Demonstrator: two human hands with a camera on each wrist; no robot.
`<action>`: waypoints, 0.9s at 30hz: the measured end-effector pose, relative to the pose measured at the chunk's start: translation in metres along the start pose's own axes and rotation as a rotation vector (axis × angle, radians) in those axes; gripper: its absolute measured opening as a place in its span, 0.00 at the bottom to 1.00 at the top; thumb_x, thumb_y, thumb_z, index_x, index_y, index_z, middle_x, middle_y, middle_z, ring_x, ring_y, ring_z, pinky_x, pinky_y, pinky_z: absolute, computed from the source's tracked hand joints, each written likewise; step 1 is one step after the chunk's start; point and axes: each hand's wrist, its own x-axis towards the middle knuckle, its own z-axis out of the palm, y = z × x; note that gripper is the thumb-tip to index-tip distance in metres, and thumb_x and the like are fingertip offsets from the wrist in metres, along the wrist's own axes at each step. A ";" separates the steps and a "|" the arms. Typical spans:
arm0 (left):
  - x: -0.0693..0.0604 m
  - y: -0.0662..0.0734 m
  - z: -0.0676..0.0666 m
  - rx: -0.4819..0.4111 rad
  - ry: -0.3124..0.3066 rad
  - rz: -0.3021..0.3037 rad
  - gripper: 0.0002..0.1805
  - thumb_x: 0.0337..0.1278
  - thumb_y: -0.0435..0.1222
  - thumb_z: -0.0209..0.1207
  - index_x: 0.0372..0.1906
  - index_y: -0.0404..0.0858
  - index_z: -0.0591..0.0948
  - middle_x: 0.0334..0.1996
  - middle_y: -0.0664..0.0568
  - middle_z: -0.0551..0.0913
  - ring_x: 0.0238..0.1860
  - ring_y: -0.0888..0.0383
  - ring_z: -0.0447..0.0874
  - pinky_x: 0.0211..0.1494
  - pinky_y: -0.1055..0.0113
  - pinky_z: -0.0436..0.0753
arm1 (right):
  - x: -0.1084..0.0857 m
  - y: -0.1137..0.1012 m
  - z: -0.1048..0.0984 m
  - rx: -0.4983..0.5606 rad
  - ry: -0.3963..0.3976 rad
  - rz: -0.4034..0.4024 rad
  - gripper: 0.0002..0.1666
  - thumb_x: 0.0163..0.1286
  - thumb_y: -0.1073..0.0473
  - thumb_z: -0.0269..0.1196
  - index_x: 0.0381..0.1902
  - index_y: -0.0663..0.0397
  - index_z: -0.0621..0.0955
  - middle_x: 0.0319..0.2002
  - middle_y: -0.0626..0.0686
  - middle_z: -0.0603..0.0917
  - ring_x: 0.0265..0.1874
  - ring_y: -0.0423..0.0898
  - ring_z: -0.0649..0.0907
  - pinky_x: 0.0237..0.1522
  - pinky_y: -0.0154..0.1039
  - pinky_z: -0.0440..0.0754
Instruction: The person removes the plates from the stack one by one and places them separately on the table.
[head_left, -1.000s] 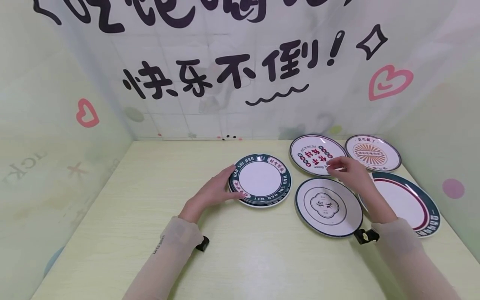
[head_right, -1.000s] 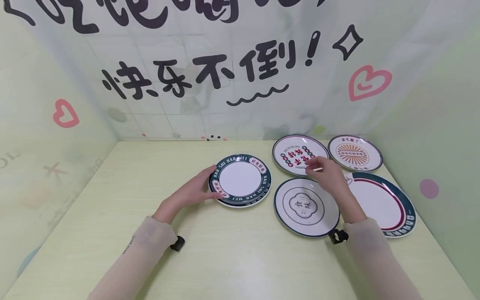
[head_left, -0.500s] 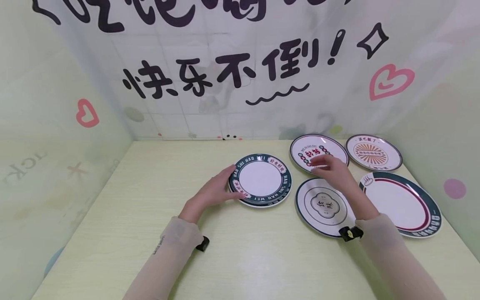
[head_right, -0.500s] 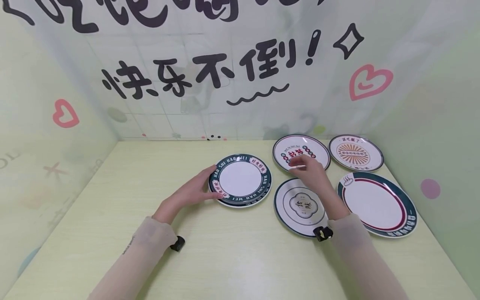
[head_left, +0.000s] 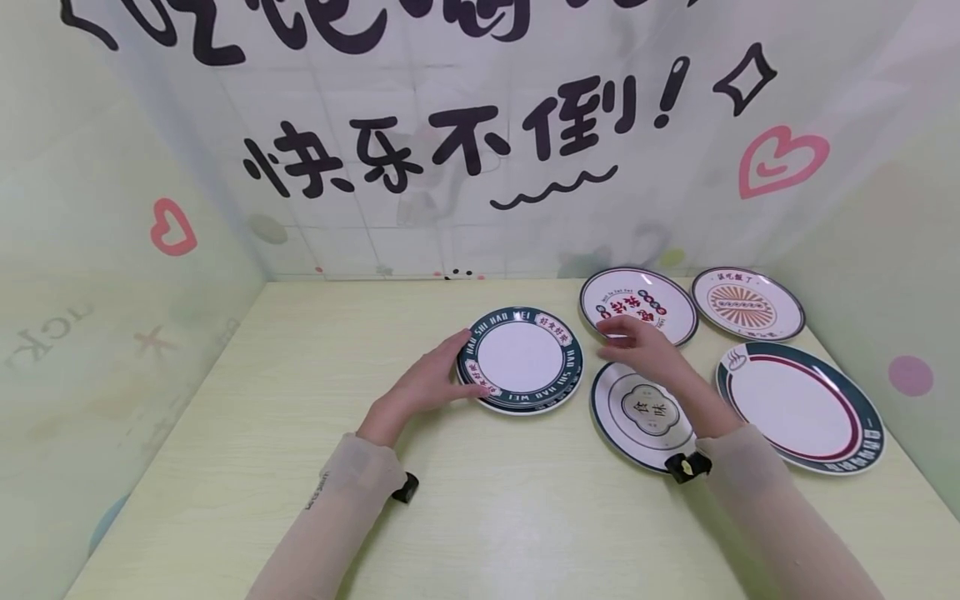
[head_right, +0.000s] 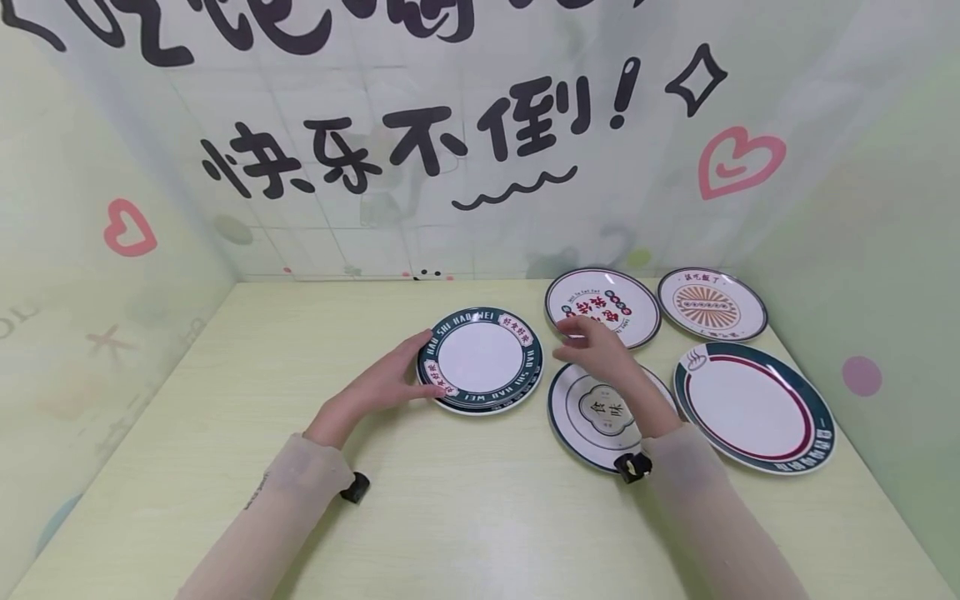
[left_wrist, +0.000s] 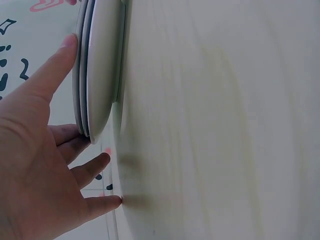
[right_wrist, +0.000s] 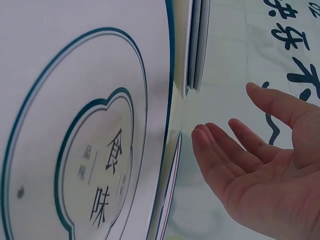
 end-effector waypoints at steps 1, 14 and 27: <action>0.000 0.000 0.000 0.001 0.000 0.000 0.58 0.53 0.58 0.68 0.81 0.44 0.48 0.81 0.48 0.49 0.81 0.46 0.48 0.83 0.48 0.55 | 0.000 0.000 0.001 0.002 -0.013 0.003 0.30 0.71 0.63 0.62 0.66 0.70 0.69 0.66 0.70 0.73 0.67 0.66 0.74 0.67 0.57 0.76; -0.001 0.001 0.000 0.001 -0.007 -0.014 0.58 0.53 0.58 0.68 0.81 0.45 0.48 0.81 0.49 0.49 0.81 0.46 0.48 0.83 0.48 0.55 | 0.009 0.004 0.014 -0.018 -0.158 0.008 0.37 0.70 0.61 0.63 0.72 0.70 0.64 0.73 0.69 0.65 0.72 0.68 0.66 0.73 0.60 0.67; -0.001 0.001 0.000 0.003 -0.008 -0.023 0.59 0.53 0.59 0.68 0.81 0.45 0.47 0.81 0.50 0.49 0.81 0.47 0.47 0.83 0.48 0.55 | 0.016 0.006 0.016 0.001 -0.258 0.030 0.43 0.68 0.63 0.64 0.75 0.69 0.59 0.76 0.70 0.58 0.74 0.67 0.63 0.74 0.58 0.67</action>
